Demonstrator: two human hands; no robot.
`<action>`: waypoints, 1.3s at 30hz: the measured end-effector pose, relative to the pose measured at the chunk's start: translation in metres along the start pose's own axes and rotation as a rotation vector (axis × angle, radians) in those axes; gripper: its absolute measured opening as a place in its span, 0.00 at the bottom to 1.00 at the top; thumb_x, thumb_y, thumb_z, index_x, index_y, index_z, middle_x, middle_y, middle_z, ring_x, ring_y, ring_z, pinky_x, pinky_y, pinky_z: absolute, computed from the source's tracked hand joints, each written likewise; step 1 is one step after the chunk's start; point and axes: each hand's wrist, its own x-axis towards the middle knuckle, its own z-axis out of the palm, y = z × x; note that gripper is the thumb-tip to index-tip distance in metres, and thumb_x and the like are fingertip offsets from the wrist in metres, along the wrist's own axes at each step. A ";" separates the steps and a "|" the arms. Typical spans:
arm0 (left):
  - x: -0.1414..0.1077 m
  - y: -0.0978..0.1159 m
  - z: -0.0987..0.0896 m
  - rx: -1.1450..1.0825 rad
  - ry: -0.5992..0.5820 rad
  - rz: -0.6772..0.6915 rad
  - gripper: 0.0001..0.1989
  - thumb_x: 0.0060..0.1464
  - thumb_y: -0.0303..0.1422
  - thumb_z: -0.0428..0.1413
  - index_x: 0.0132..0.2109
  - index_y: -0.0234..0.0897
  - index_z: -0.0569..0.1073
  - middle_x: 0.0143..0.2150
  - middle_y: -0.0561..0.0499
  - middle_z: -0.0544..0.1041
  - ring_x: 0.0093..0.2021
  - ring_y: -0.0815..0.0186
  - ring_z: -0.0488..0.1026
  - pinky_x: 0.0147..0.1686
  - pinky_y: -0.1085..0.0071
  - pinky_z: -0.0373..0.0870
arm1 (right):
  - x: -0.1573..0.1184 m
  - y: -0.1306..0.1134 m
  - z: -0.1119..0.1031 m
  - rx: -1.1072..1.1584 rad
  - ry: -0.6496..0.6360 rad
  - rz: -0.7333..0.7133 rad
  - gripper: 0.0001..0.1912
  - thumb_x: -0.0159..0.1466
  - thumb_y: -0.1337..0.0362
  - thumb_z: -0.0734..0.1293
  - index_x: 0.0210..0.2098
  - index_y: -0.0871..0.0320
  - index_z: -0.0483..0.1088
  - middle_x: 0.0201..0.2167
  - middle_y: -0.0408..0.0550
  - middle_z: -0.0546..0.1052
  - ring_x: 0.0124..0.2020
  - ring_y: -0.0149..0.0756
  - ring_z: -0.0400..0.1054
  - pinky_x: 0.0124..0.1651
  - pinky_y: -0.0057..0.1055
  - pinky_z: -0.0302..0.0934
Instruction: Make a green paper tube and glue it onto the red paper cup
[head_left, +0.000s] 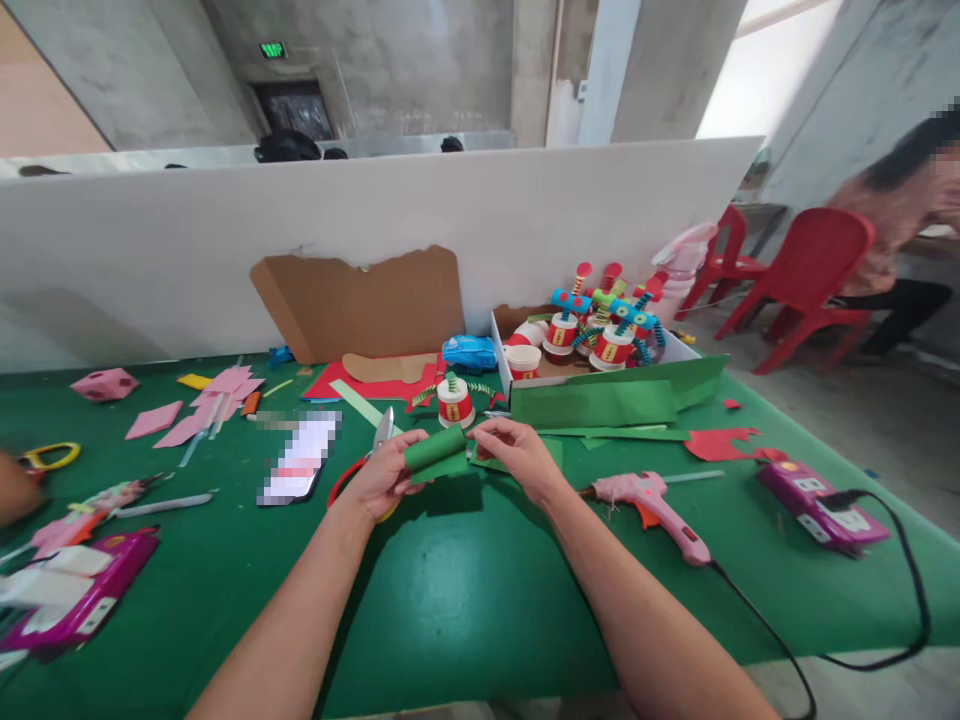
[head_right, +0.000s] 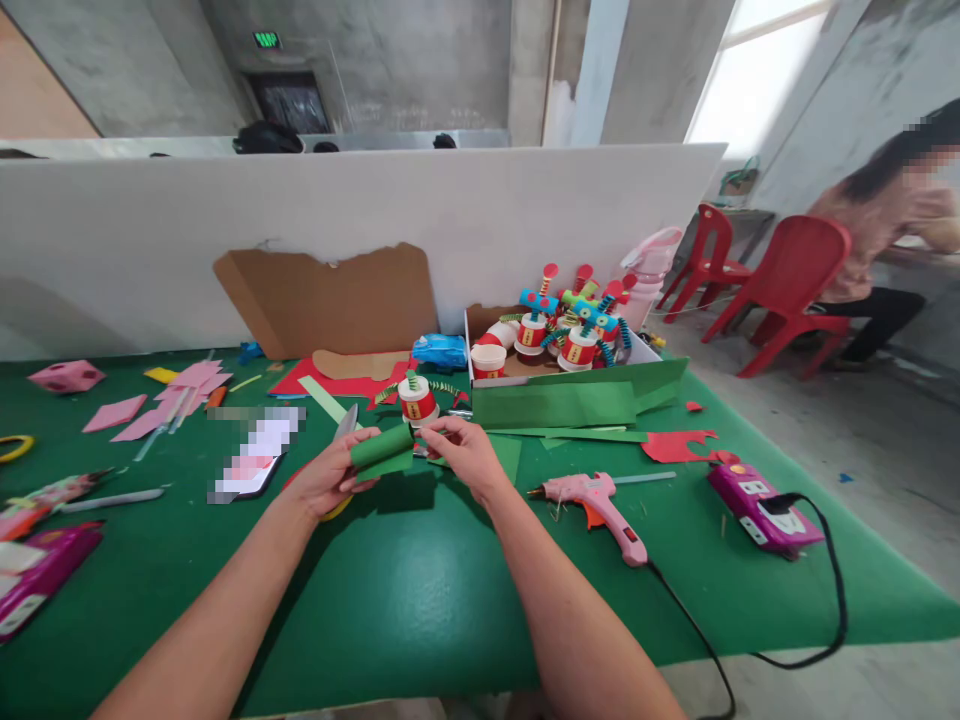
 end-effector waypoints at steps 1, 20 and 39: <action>0.000 0.000 0.001 -0.001 -0.003 -0.005 0.11 0.39 0.30 0.62 0.29 0.37 0.66 0.14 0.64 0.62 0.08 0.82 0.48 0.11 0.81 0.45 | -0.001 0.000 0.002 0.002 -0.011 -0.002 0.16 0.51 0.50 0.72 0.29 0.57 0.75 0.22 0.40 0.72 0.25 0.29 0.65 0.34 0.28 0.61; 0.002 0.000 0.005 -0.028 0.096 0.301 0.11 0.49 0.39 0.61 0.35 0.38 0.71 0.29 0.56 0.73 0.18 0.78 0.63 0.19 0.78 0.59 | 0.003 -0.002 -0.006 -0.117 0.119 -0.031 0.19 0.53 0.47 0.70 0.22 0.58 0.71 0.17 0.38 0.62 0.22 0.27 0.53 0.26 0.26 0.50; 0.001 -0.001 0.007 0.197 0.171 0.462 0.07 0.43 0.35 0.63 0.25 0.37 0.75 0.21 0.54 0.74 0.25 0.70 0.68 0.30 0.73 0.66 | -0.002 -0.001 0.001 0.215 0.011 0.079 0.21 0.49 0.44 0.73 0.28 0.57 0.74 0.22 0.43 0.74 0.26 0.33 0.68 0.35 0.33 0.65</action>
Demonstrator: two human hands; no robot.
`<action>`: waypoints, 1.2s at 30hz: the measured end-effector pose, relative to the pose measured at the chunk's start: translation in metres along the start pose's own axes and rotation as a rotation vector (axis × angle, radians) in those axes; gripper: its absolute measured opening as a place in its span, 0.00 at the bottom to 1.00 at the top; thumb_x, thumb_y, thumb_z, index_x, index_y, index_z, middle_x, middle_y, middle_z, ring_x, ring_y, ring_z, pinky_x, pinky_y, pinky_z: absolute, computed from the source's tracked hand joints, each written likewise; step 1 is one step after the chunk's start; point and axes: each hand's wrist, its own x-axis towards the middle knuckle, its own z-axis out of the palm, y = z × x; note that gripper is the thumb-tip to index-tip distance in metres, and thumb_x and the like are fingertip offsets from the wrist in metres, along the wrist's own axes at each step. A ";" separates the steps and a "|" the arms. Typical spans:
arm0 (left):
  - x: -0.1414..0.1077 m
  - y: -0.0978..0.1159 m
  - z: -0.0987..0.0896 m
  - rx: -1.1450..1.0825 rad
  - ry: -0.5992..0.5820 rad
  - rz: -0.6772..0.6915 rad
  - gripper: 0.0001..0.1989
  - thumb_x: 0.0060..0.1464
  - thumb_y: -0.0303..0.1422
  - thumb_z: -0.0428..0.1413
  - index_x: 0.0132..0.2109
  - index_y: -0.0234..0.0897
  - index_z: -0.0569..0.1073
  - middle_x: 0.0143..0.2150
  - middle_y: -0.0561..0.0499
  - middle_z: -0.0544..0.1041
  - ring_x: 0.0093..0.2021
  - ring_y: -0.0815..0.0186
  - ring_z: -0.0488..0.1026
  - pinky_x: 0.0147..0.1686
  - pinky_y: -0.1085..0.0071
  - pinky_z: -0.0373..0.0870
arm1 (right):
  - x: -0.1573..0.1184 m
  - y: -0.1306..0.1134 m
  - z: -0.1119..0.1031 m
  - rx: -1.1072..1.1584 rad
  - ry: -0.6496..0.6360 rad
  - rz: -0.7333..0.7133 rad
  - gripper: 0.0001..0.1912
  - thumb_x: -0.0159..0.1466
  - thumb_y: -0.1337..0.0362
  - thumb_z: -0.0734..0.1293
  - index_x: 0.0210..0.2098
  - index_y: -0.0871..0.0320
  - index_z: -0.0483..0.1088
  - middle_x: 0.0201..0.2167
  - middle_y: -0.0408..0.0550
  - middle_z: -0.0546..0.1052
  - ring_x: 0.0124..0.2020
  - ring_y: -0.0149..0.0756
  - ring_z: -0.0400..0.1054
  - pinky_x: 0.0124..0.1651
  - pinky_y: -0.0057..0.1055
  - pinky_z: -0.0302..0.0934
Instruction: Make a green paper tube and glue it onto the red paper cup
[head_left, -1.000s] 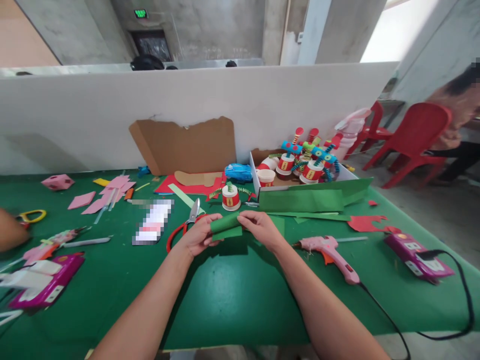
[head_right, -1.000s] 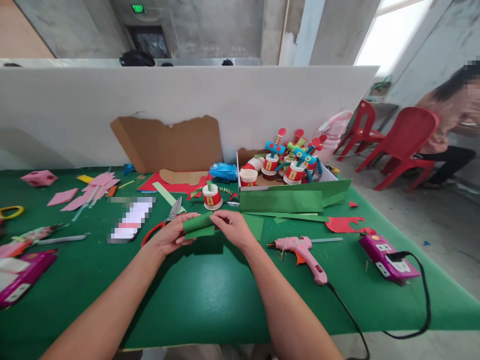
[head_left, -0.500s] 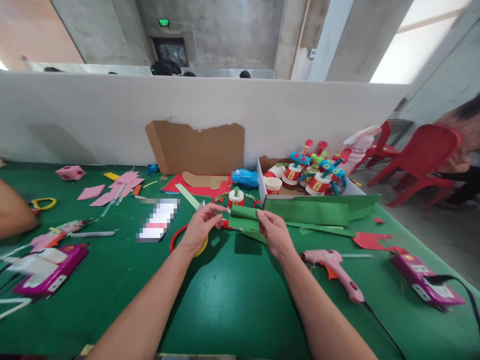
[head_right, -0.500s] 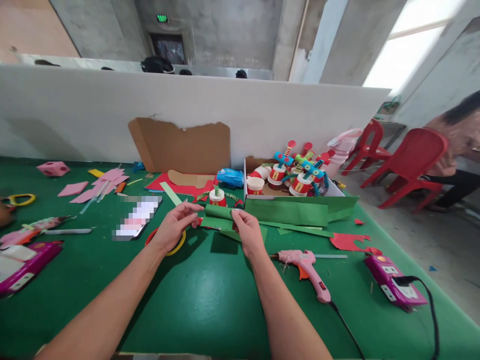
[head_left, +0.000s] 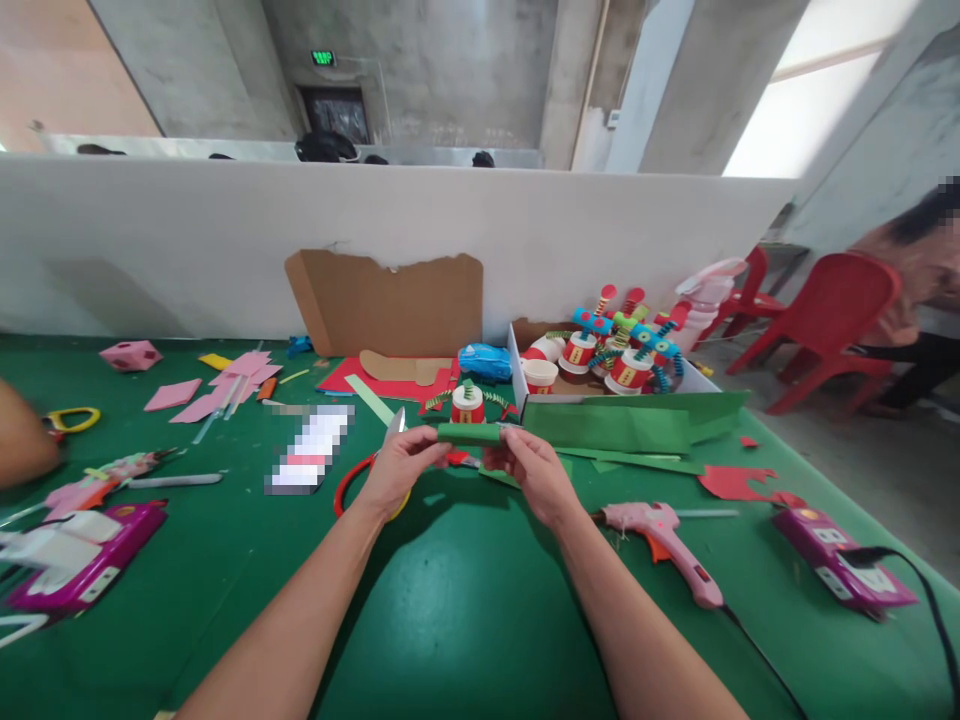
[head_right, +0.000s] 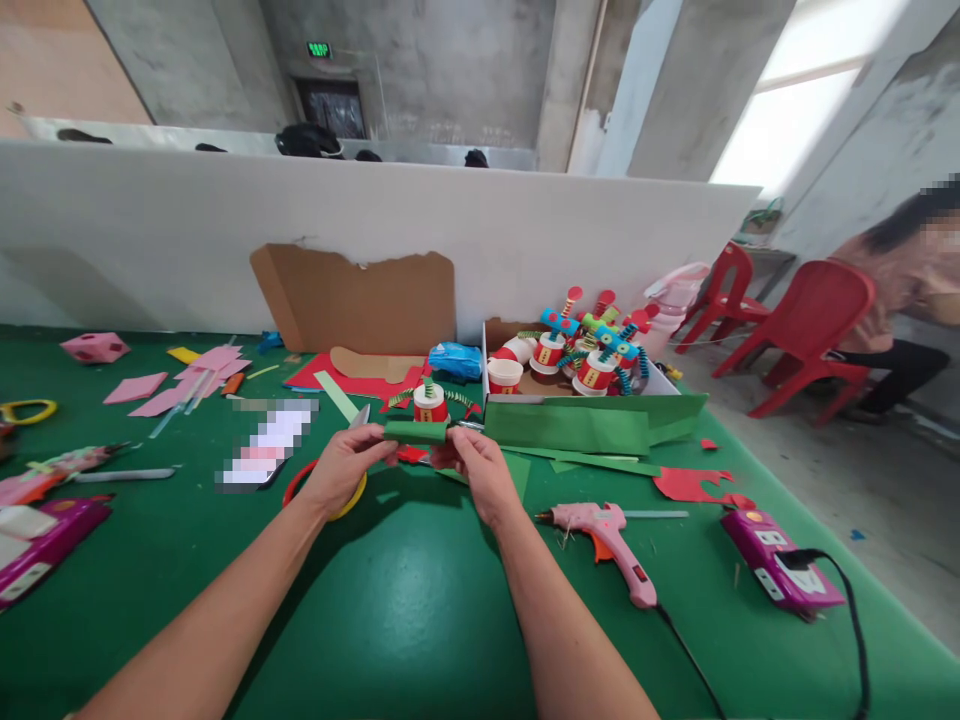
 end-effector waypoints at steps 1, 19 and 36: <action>0.000 0.000 0.000 0.002 0.027 0.011 0.08 0.43 0.36 0.63 0.25 0.37 0.75 0.20 0.54 0.73 0.25 0.70 0.68 0.30 0.73 0.66 | -0.001 -0.001 0.000 0.020 -0.019 -0.003 0.21 0.49 0.45 0.73 0.31 0.56 0.75 0.24 0.44 0.76 0.27 0.34 0.69 0.36 0.33 0.65; -0.001 0.006 0.005 -0.024 -0.010 0.005 0.11 0.40 0.37 0.64 0.31 0.35 0.77 0.23 0.55 0.76 0.25 0.69 0.71 0.30 0.71 0.69 | -0.001 0.002 0.004 -0.617 0.167 -0.581 0.13 0.56 0.58 0.70 0.19 0.56 0.69 0.19 0.39 0.62 0.23 0.29 0.56 0.26 0.27 0.53; -0.001 0.008 0.010 -0.103 -0.039 -0.036 0.16 0.36 0.37 0.67 0.33 0.35 0.76 0.24 0.55 0.77 0.24 0.70 0.72 0.29 0.71 0.71 | 0.000 0.001 0.003 -0.625 0.180 -0.583 0.08 0.54 0.61 0.70 0.22 0.56 0.71 0.19 0.38 0.63 0.22 0.28 0.56 0.27 0.26 0.54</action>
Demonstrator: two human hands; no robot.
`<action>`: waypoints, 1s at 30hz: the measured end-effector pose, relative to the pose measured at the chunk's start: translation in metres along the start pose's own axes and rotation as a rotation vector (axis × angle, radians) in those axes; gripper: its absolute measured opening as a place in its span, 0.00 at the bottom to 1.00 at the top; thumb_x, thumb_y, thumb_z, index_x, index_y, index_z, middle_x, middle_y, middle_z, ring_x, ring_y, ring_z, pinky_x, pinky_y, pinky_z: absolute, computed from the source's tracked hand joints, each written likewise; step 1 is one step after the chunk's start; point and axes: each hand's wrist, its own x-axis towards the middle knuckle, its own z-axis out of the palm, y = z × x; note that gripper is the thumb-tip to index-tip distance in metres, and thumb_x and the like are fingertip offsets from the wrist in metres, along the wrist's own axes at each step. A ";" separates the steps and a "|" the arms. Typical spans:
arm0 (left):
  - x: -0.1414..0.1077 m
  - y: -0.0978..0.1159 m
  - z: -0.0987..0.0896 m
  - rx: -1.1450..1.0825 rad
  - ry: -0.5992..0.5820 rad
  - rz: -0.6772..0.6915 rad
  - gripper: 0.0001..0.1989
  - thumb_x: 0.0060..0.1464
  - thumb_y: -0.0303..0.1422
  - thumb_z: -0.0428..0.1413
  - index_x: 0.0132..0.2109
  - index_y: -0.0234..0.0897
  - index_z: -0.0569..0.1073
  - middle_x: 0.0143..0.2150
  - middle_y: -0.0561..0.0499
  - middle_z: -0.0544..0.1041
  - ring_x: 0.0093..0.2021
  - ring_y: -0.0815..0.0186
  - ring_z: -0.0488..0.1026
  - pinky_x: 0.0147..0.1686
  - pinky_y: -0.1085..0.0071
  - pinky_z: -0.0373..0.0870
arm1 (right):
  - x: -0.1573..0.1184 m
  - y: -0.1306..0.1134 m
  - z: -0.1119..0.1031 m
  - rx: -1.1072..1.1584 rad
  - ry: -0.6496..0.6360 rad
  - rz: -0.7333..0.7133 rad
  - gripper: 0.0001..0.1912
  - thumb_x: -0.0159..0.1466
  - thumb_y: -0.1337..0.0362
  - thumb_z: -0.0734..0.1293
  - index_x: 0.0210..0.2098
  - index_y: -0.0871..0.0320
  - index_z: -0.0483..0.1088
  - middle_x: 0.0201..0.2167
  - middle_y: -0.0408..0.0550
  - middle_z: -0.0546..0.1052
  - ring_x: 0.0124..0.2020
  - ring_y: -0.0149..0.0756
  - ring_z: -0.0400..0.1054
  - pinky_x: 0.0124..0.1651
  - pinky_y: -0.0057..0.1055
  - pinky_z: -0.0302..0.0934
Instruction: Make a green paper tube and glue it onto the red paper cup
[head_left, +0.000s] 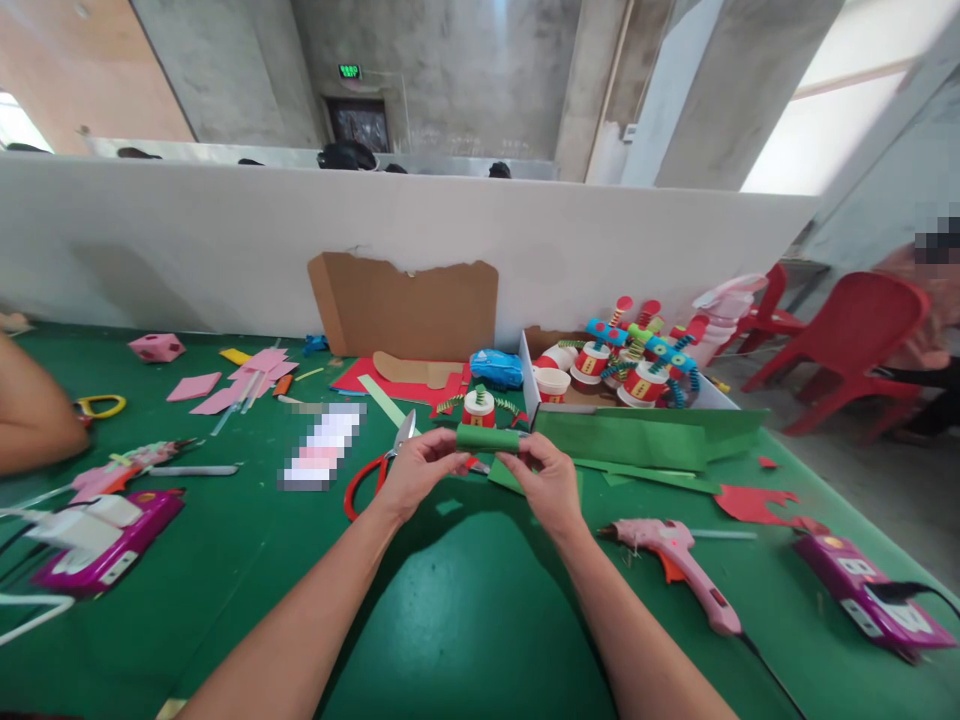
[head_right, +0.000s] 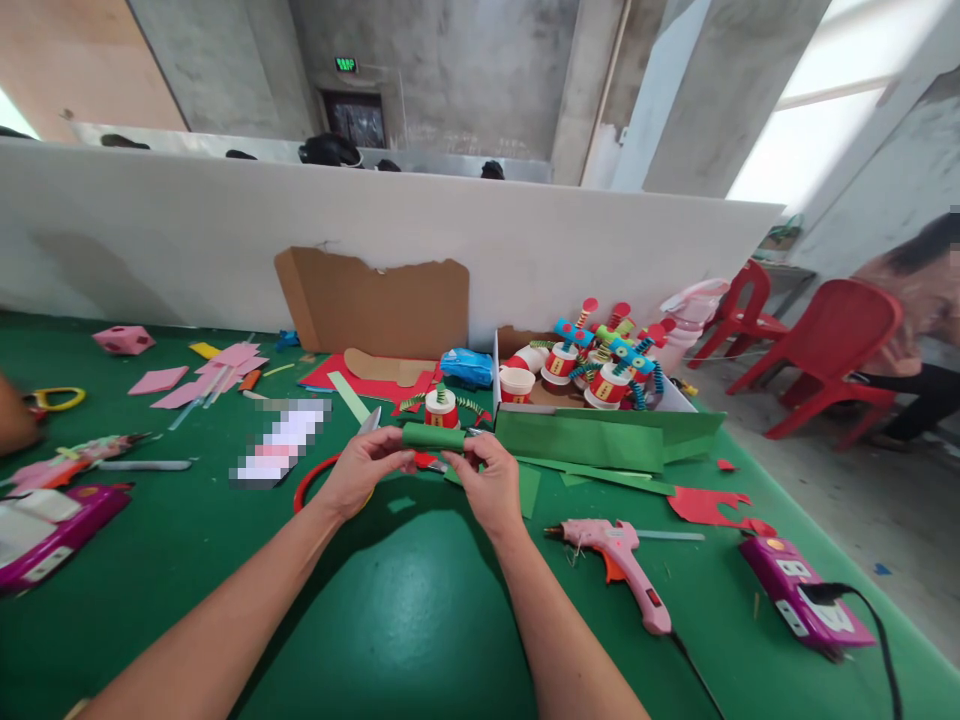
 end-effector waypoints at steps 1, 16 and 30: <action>0.000 0.000 0.000 0.013 0.004 0.003 0.15 0.36 0.38 0.67 0.33 0.35 0.76 0.24 0.55 0.77 0.24 0.70 0.72 0.29 0.71 0.70 | 0.000 0.000 0.000 -0.004 -0.008 0.004 0.07 0.54 0.61 0.69 0.22 0.56 0.71 0.19 0.38 0.63 0.22 0.28 0.56 0.27 0.27 0.54; 0.001 -0.004 0.001 0.093 0.115 0.009 0.15 0.37 0.43 0.65 0.25 0.36 0.73 0.18 0.56 0.74 0.21 0.70 0.70 0.27 0.72 0.69 | 0.001 0.011 0.001 0.053 -0.007 0.135 0.10 0.52 0.56 0.69 0.24 0.57 0.72 0.22 0.41 0.67 0.24 0.30 0.60 0.29 0.28 0.57; -0.002 -0.003 0.004 0.055 0.034 -0.024 0.17 0.39 0.43 0.65 0.32 0.35 0.75 0.26 0.52 0.79 0.19 0.71 0.70 0.25 0.71 0.69 | 0.001 0.007 0.001 0.012 0.000 0.136 0.11 0.51 0.57 0.70 0.21 0.56 0.68 0.20 0.39 0.64 0.22 0.29 0.57 0.28 0.28 0.57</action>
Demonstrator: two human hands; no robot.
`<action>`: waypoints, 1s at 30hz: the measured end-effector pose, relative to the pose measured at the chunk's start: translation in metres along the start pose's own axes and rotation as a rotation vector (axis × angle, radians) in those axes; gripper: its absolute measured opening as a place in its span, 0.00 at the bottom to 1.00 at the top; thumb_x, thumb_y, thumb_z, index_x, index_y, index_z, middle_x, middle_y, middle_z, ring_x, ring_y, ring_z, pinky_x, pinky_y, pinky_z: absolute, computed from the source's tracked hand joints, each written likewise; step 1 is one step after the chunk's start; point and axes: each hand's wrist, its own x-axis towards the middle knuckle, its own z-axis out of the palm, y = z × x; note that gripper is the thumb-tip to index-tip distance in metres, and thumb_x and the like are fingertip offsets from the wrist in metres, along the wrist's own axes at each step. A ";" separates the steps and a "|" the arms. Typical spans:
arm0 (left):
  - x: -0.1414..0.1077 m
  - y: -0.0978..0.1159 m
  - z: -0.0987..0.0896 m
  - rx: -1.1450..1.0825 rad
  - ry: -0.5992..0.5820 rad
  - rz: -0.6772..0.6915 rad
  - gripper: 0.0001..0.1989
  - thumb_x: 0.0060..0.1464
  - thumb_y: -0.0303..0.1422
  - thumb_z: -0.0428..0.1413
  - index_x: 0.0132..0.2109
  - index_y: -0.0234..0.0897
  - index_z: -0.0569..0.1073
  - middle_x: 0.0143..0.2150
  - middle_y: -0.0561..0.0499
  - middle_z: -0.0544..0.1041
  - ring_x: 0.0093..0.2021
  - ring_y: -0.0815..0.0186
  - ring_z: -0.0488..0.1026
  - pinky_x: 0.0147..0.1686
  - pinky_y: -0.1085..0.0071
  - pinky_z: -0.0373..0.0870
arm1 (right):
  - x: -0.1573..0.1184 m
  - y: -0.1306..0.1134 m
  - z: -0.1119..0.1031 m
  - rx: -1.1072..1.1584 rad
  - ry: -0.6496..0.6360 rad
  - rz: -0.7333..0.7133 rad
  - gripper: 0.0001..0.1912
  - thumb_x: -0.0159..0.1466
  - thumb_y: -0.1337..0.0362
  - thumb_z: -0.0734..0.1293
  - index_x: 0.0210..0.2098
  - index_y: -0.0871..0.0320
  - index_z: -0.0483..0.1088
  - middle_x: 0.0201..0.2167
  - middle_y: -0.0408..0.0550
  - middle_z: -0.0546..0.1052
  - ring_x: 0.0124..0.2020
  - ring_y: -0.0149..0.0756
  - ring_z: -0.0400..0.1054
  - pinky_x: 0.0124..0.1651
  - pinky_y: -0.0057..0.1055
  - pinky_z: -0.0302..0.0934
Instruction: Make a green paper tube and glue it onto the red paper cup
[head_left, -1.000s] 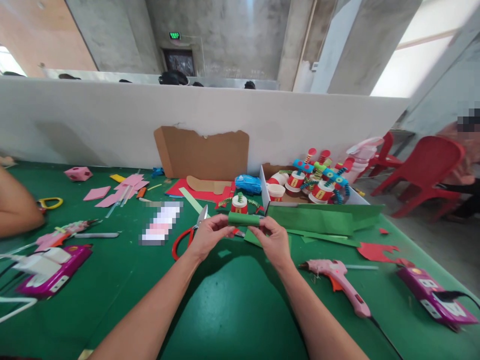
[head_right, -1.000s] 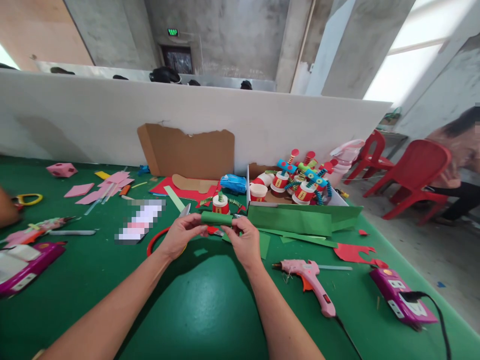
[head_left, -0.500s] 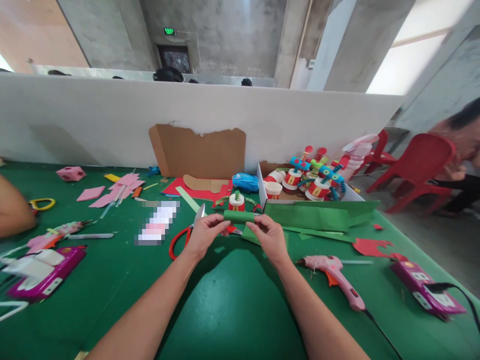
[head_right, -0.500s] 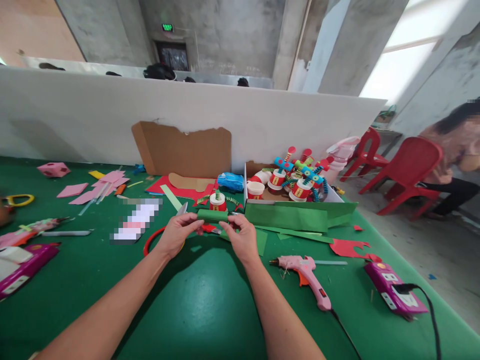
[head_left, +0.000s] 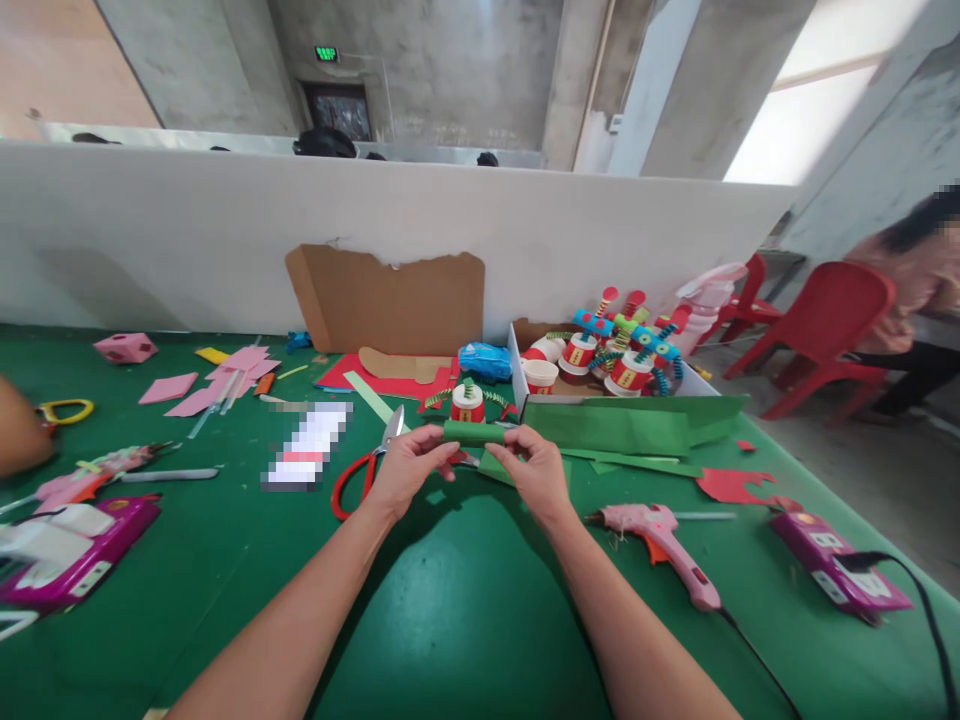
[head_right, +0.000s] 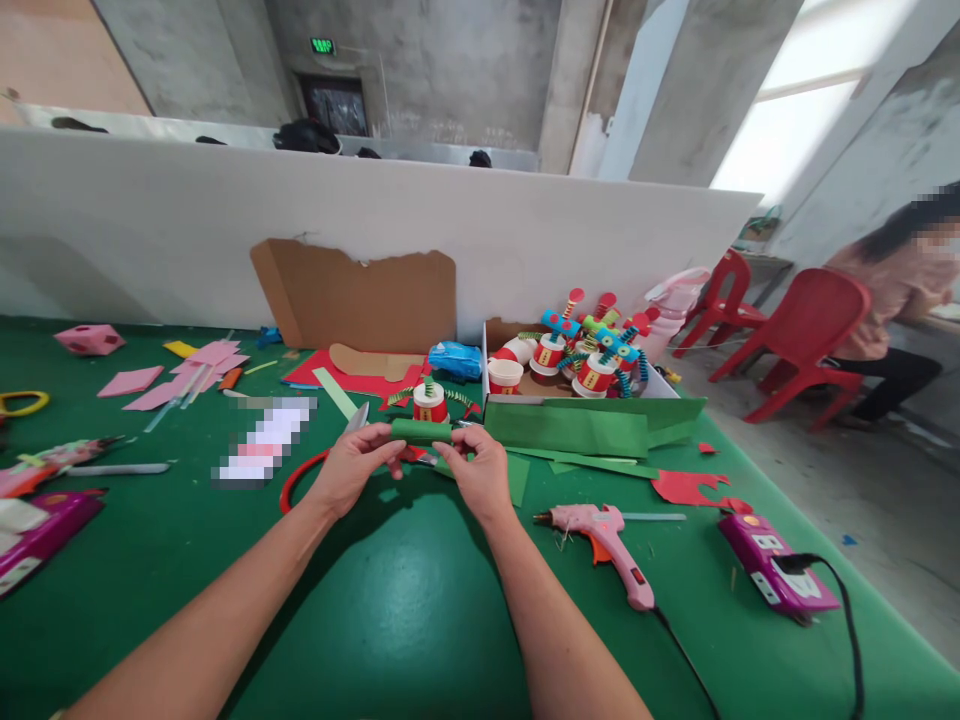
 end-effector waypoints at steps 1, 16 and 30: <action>0.000 -0.001 0.000 0.010 0.010 -0.003 0.16 0.40 0.44 0.65 0.30 0.35 0.75 0.25 0.52 0.79 0.19 0.71 0.70 0.25 0.71 0.69 | 0.000 0.000 0.000 0.002 -0.002 0.000 0.11 0.51 0.57 0.70 0.21 0.56 0.68 0.20 0.38 0.64 0.22 0.29 0.57 0.28 0.28 0.57; 0.000 -0.003 0.001 0.015 0.041 -0.074 0.16 0.41 0.42 0.65 0.30 0.35 0.74 0.24 0.51 0.79 0.17 0.71 0.69 0.23 0.72 0.68 | 0.001 0.000 0.000 0.173 0.013 0.264 0.17 0.50 0.50 0.72 0.25 0.59 0.74 0.20 0.41 0.69 0.23 0.29 0.59 0.29 0.28 0.56; 0.000 0.004 -0.005 -0.139 0.047 -0.012 0.23 0.46 0.49 0.61 0.41 0.33 0.75 0.20 0.53 0.76 0.14 0.73 0.64 0.16 0.75 0.58 | 0.001 0.005 -0.002 0.463 -0.098 0.468 0.21 0.40 0.50 0.78 0.22 0.58 0.71 0.19 0.38 0.68 0.22 0.26 0.57 0.29 0.28 0.58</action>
